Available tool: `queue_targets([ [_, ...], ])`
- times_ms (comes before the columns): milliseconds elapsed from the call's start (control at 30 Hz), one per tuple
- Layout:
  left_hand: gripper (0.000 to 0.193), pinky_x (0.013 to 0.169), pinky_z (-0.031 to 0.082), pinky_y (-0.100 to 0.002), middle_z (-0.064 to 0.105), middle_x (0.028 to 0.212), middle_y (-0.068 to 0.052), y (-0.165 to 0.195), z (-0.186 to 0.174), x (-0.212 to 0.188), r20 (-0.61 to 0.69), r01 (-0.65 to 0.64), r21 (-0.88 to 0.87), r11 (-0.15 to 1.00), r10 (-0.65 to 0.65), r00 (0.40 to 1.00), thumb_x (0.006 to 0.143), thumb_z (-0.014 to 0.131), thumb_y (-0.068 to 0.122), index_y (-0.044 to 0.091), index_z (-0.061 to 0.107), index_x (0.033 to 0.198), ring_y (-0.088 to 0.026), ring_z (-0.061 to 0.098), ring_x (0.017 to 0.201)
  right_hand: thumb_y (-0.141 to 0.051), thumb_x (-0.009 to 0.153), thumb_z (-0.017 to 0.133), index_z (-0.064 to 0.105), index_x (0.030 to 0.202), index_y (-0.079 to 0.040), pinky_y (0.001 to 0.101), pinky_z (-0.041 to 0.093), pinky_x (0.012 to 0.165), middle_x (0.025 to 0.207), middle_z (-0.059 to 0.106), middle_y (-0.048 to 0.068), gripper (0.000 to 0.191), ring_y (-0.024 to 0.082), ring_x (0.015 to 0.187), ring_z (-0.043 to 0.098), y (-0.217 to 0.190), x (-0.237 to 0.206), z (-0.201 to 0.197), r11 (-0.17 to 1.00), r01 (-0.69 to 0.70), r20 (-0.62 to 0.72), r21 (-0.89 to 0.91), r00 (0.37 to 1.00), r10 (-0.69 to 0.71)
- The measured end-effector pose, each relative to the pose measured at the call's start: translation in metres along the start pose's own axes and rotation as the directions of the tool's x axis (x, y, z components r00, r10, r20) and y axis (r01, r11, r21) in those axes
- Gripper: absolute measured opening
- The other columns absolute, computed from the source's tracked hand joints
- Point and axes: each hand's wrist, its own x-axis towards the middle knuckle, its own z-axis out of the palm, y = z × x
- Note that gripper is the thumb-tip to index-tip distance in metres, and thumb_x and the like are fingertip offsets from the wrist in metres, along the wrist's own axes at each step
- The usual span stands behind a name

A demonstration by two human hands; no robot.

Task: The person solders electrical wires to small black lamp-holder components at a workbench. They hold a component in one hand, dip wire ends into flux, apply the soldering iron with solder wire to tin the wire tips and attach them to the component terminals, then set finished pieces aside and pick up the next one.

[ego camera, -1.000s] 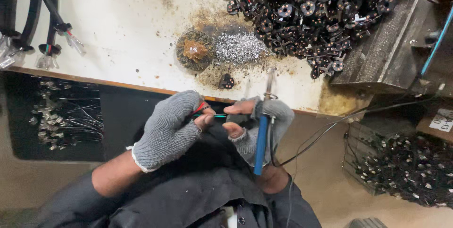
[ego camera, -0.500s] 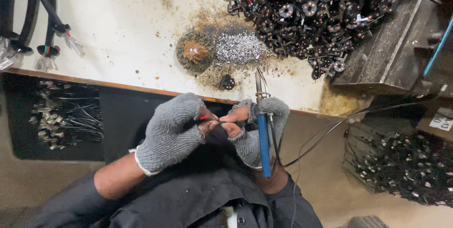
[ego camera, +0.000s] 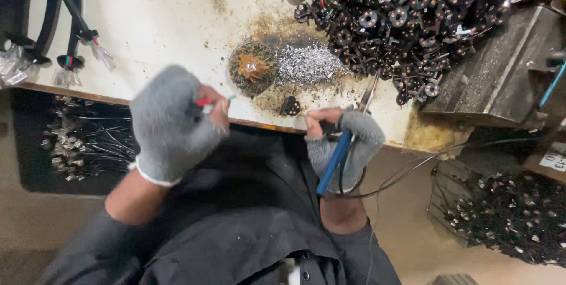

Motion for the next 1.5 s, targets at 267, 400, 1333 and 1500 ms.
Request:
queue_targets([
  [267,0.015,0.068,0.048,-0.037,0.059,0.08,-0.009,-0.022,0.005,0.027,0.075,0.092,-0.123,0.988,-0.083,0.994,0.086,0.082,0.015,0.006,0.071,0.089,-0.025,0.06,0.073,-0.002,0.086,0.085,0.069,0.102,-0.007,0.0323,0.057,0.078,0.096,0.074,0.011,0.023,0.023,0.086,0.072,-0.004,0.019,-0.003,0.934,-0.014,0.144,-0.358,0.987,0.07],
  [400,0.018,0.069,0.048,-0.038,0.058,0.079,-0.01,-0.019,0.006,0.028,0.079,0.066,-0.05,0.997,-0.062,0.995,0.087,0.083,0.019,0.007,0.069,0.088,-0.028,0.06,0.073,-0.006,0.086,0.086,0.069,0.1,-0.007,0.0326,0.055,0.078,0.098,0.076,0.008,0.021,0.022,0.085,0.072,-0.007,0.026,-0.001,0.95,0.004,0.155,-0.313,0.987,0.047],
  [1333,0.017,0.064,0.047,-0.042,0.059,0.077,-0.008,0.013,0.005,-0.007,0.274,-0.023,-0.163,0.986,0.068,0.959,0.076,0.081,0.019,0.015,0.072,0.09,-0.03,0.064,0.073,-0.039,0.087,0.091,0.066,0.091,-0.009,0.0333,0.053,0.073,0.1,0.077,0.009,0.039,0.022,0.081,0.071,-0.008,0.016,0.007,0.934,0.157,0.207,-0.321,0.974,-0.093],
  [1500,0.029,0.063,0.048,-0.044,0.062,0.082,-0.007,0.016,0.02,-0.005,0.321,-0.083,-0.044,0.996,0.093,0.942,0.066,0.083,0.024,0.016,0.071,0.092,-0.031,0.066,0.077,-0.077,0.091,0.057,0.075,0.106,-0.006,0.0318,0.048,0.074,0.087,0.068,0.004,0.075,0.019,0.08,0.064,-0.023,0.011,-0.021,0.969,-0.189,0.234,-0.159,0.946,0.223],
])
